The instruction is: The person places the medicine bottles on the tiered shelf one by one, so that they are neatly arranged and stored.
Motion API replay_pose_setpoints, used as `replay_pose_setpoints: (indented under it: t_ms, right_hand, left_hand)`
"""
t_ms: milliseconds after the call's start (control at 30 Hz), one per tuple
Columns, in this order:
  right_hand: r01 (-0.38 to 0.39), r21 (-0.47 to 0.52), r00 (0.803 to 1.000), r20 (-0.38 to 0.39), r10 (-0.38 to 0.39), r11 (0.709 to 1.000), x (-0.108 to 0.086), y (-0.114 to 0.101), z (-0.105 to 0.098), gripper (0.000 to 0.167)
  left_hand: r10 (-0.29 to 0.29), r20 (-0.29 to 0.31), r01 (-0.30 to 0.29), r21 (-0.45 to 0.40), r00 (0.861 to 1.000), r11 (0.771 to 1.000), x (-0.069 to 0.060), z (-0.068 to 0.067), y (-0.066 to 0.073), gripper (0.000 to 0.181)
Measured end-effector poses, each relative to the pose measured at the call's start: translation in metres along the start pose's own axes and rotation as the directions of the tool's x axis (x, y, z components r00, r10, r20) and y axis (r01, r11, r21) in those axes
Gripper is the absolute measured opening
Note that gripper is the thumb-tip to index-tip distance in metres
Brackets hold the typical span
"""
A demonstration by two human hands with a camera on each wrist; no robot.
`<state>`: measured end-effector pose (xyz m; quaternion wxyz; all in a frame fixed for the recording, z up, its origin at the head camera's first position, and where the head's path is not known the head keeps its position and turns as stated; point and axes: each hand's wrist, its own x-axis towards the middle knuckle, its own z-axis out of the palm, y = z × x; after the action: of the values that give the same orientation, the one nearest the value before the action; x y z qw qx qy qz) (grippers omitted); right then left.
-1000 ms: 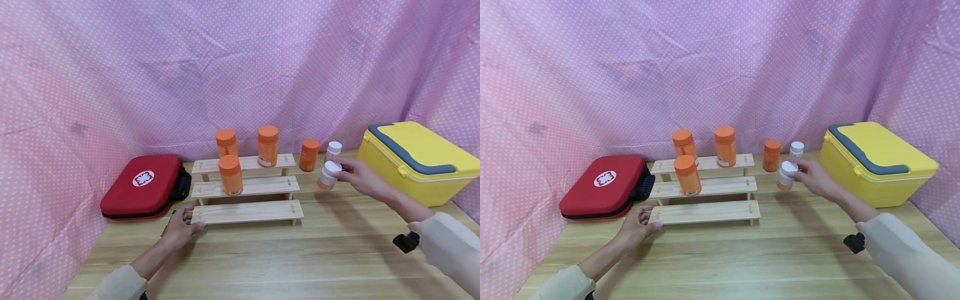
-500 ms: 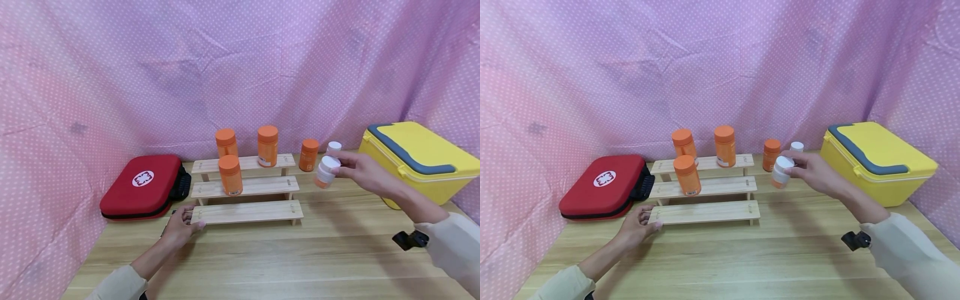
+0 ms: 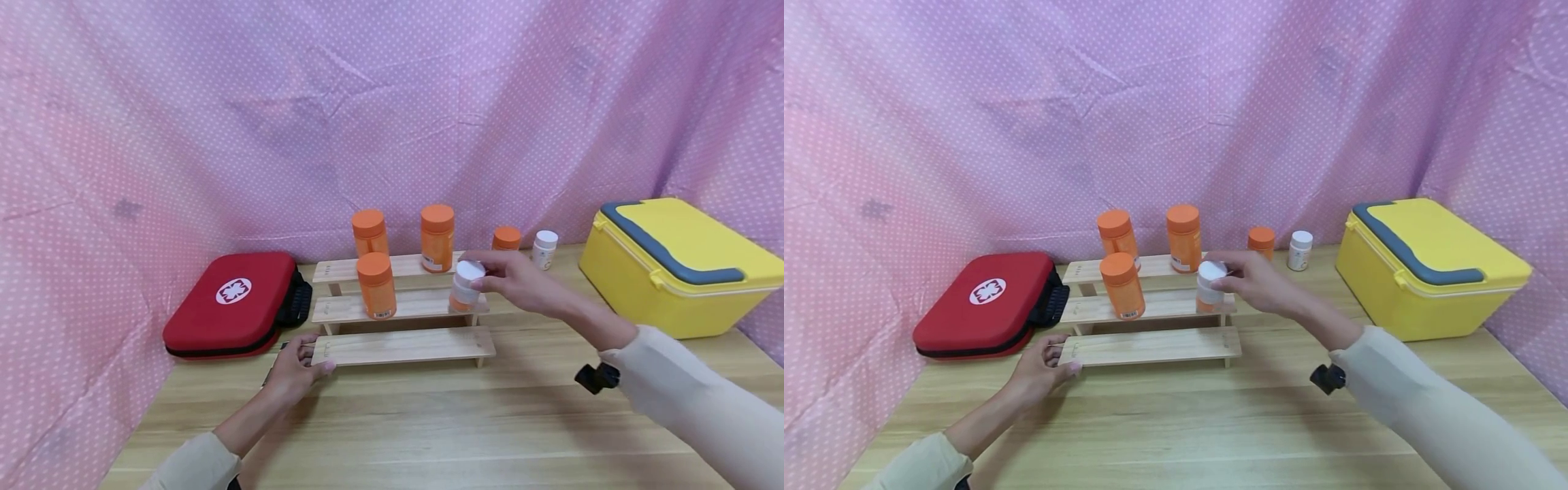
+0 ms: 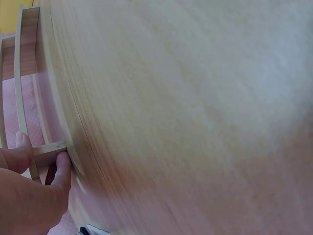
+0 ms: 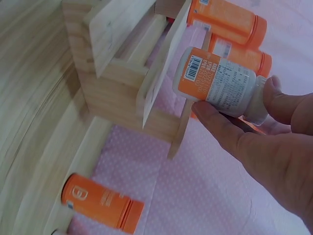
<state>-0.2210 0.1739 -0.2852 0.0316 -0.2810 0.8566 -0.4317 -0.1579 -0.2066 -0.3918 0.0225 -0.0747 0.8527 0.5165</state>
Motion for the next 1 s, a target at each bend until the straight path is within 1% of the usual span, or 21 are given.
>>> replay_pose_setpoints:
  t_ms: [67, 167, 267, 367, 500, 767, 900, 1000]
  right_hand:
    - [0.006, 0.007, 1.000, 0.009, -0.006, 1.000, 0.007, -0.002, 0.006, 0.040]
    - [0.014, 0.013, 1.000, 0.020, -0.014, 1.000, 0.016, -0.003, 0.015, 0.038]
    - [0.011, 0.005, 1.000, 0.021, -0.011, 1.000, 0.021, -0.003, 0.020, 0.035]
    - [0.002, -0.012, 1.000, 0.015, -0.002, 1.000, 0.024, -0.003, 0.022, 0.036]
    - [-0.013, -0.015, 1.000, 0.016, 0.013, 1.000, 0.027, -0.005, 0.021, 0.036]
    - [-0.046, 0.002, 0.998, 0.038, 0.046, 0.999, 0.027, -0.004, 0.021, 0.036]
    - [-0.034, 0.024, 0.999, 0.037, 0.033, 0.999, 0.027, -0.002, 0.021, 0.036]
    - [-0.047, 0.054, 0.998, 0.041, 0.045, 0.997, 0.025, 0.001, 0.019, 0.041]
  left_hand:
    - [-0.001, -0.001, 0.001, 0.001, 1.000, 1.000, 0.000, 0.000, 0.001, 0.059]
    - [-0.006, 0.002, 0.006, 0.007, 1.000, 1.000, -0.001, 0.000, 0.001, 0.059]
    - [-0.009, 0.005, 0.009, 0.015, 1.000, 1.000, -0.001, 0.000, 0.001, 0.060]
    - [0.001, 0.005, -0.001, 0.017, 1.000, 1.000, -0.001, 0.000, 0.001, 0.061]
    - [0.015, -0.002, -0.015, 0.018, 1.000, 1.000, -0.001, -0.001, 0.002, 0.059]
    - [0.015, -0.003, -0.014, 0.011, 1.000, 1.000, -0.001, -0.001, 0.001, 0.058]
    - [0.011, -0.005, -0.011, 0.002, 1.000, 1.000, -0.001, 0.000, 0.001, 0.058]
    - [0.019, -0.003, -0.019, -0.007, 1.000, 1.000, 0.000, 0.000, 0.000, 0.058]
